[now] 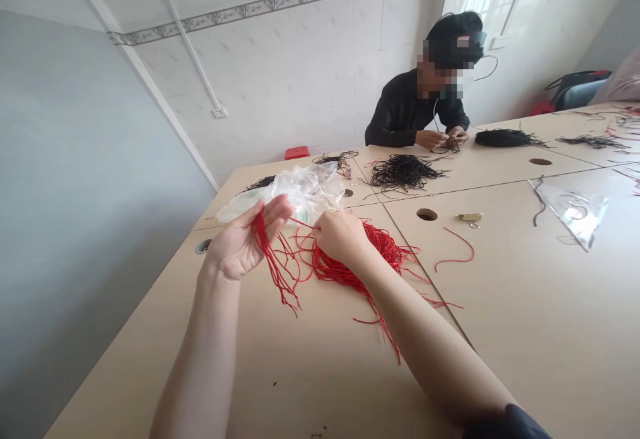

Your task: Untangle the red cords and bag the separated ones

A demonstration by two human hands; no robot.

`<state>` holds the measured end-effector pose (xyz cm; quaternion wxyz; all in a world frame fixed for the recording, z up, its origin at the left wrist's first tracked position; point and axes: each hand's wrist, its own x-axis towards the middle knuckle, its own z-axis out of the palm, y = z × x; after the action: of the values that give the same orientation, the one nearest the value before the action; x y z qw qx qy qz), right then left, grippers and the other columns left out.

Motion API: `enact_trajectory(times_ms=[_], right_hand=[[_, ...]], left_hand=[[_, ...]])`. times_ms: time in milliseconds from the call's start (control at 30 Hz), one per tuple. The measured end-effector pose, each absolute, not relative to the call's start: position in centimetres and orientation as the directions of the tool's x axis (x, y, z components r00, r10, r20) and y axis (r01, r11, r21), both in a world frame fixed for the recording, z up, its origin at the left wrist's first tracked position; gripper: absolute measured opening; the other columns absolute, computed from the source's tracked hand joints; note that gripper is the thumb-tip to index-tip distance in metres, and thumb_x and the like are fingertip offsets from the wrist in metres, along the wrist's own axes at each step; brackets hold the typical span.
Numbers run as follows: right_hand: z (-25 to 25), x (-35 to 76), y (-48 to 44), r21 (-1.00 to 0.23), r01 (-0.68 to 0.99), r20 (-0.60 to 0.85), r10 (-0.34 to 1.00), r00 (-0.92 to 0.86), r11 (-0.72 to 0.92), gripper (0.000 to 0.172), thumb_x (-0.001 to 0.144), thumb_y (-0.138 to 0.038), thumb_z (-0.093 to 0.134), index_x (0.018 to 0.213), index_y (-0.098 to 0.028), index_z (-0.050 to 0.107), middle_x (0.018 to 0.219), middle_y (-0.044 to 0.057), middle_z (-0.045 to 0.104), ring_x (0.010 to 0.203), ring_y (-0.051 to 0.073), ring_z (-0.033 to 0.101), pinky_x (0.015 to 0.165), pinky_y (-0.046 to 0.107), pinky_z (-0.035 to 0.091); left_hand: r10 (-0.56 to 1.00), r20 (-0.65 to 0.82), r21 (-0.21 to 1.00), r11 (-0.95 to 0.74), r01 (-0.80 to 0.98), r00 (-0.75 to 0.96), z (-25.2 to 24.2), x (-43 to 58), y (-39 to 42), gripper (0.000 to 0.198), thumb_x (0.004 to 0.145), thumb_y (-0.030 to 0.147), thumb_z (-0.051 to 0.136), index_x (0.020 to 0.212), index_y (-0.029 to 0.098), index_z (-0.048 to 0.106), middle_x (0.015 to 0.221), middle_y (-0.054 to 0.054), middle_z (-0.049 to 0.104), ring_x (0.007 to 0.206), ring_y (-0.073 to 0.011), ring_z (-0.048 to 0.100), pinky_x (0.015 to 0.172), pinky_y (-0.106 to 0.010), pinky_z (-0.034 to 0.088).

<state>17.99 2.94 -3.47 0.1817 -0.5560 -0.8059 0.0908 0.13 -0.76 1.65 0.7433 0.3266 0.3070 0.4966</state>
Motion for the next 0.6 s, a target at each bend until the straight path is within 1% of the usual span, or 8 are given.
enact_trajectory(times_ms=[100, 200, 333, 400, 467, 500, 533, 600], right_hand=[[-4.3, 18.5, 3.9, -0.334, 0.875, 0.083, 0.935, -0.344, 0.351, 0.021, 0.074, -0.020, 0.052, 0.053, -0.019, 0.051, 0.059, 0.004, 0.056, 0.052, 0.014, 0.048, 0.048, 0.028, 0.027], [-4.4, 19.0, 4.4, -0.324, 0.890, 0.031, 0.944, -0.329, 0.321, 0.020, 0.071, -0.022, 0.057, 0.053, -0.018, 0.052, 0.061, 0.005, 0.058, 0.053, 0.015, 0.052, 0.050, 0.028, 0.031], [-4.1, 19.2, 4.5, -0.292, 0.913, -0.008, 0.954, -0.300, 0.285, 0.016, 0.071, -0.023, 0.062, 0.057, -0.017, 0.056, 0.063, 0.008, 0.060, 0.059, 0.019, 0.057, 0.054, 0.031, 0.037], [-3.8, 19.4, 4.3, -0.284, 0.912, -0.025, 0.948, -0.317, 0.297, 0.015, 0.068, -0.021, 0.065, 0.057, -0.018, 0.056, 0.060, 0.007, 0.058, 0.058, 0.018, 0.056, 0.054, 0.030, 0.037], [-3.4, 19.7, 3.9, -0.288, 0.898, -0.031, 0.934, -0.355, 0.332, 0.019, 0.070, -0.021, 0.066, 0.055, -0.018, 0.055, 0.056, 0.004, 0.056, 0.054, 0.016, 0.053, 0.052, 0.029, 0.036], [-3.1, 19.9, 3.7, -0.316, 0.880, -0.010, 0.926, -0.377, 0.355, 0.023, 0.073, -0.024, 0.064, 0.054, -0.019, 0.054, 0.055, 0.003, 0.055, 0.052, 0.014, 0.050, 0.051, 0.028, 0.034], [-2.8, 20.0, 3.5, -0.375, 0.846, 0.039, 0.918, -0.395, 0.380, 0.027, 0.079, -0.027, 0.060, 0.054, -0.019, 0.054, 0.054, 0.003, 0.054, 0.051, 0.014, 0.048, 0.050, 0.028, 0.032], [-2.3, 19.9, 3.2, -0.561, 0.698, 0.192, 0.891, -0.412, 0.444, 0.036, 0.089, -0.036, 0.049, 0.059, -0.019, 0.058, 0.057, 0.003, 0.057, 0.051, 0.013, 0.047, 0.049, 0.028, 0.032]], left_hand=[[0.954, -0.163, 0.646, 0.295, -0.704, 0.250, 1.2, -0.5, 0.4, 0.046, 0.102, 0.015, 0.021, 0.142, 0.013, 0.043, 0.103, -0.008, 0.075, 0.109, -0.0118, 0.065, 0.084, -0.015, 0.053], [0.953, -0.179, 0.596, 0.304, -0.743, 0.246, 1.1, -0.9, 0.7, 0.048, 0.101, 0.013, 0.021, 0.146, 0.014, 0.036, 0.102, -0.007, 0.075, 0.108, -0.0109, 0.065, 0.086, -0.016, 0.053], [0.942, -0.177, 0.664, 0.327, -0.673, 0.284, 1.2, 0.1, 0.2, 0.046, 0.101, 0.016, 0.024, 0.143, 0.016, 0.042, 0.112, -0.008, 0.072, 0.114, -0.0131, 0.062, 0.092, -0.020, 0.051], [0.941, -0.156, 0.709, 0.319, -0.629, 0.301, 1.1, 1.0, -0.1, 0.044, 0.101, 0.021, 0.028, 0.140, 0.015, 0.046, 0.120, -0.010, 0.068, 0.120, -0.0155, 0.058, 0.098, -0.024, 0.048], [0.950, -0.125, 0.760, 0.278, -0.587, 0.287, 0.8, 1.7, -0.1, 0.041, 0.100, 0.025, 0.035, 0.136, 0.015, 0.052, 0.126, -0.011, 0.065, 0.125, -0.0177, 0.054, 0.103, -0.027, 0.044], [0.959, -0.115, 0.786, 0.248, -0.567, 0.260, 0.6, 2.0, -0.1, 0.039, 0.099, 0.026, 0.039, 0.133, 0.016, 0.054, 0.128, -0.011, 0.064, 0.126, -0.0185, 0.053, 0.105, -0.029, 0.043], [0.968, -0.107, 0.810, 0.217, -0.544, 0.227, 0.4, 2.1, -0.1, 0.037, 0.098, 0.027, 0.043, 0.131, 0.018, 0.057, 0.128, -0.010, 0.063, 0.126, -0.0190, 0.053, 0.106, -0.030, 0.041], [0.980, -0.093, 0.851, 0.169, -0.497, 0.174, -0.1, 2.3, 0.0, 0.034, 0.096, 0.029, 0.048, 0.124, 0.019, 0.062, 0.128, -0.008, 0.063, 0.128, -0.0190, 0.051, 0.109, -0.030, 0.038]])
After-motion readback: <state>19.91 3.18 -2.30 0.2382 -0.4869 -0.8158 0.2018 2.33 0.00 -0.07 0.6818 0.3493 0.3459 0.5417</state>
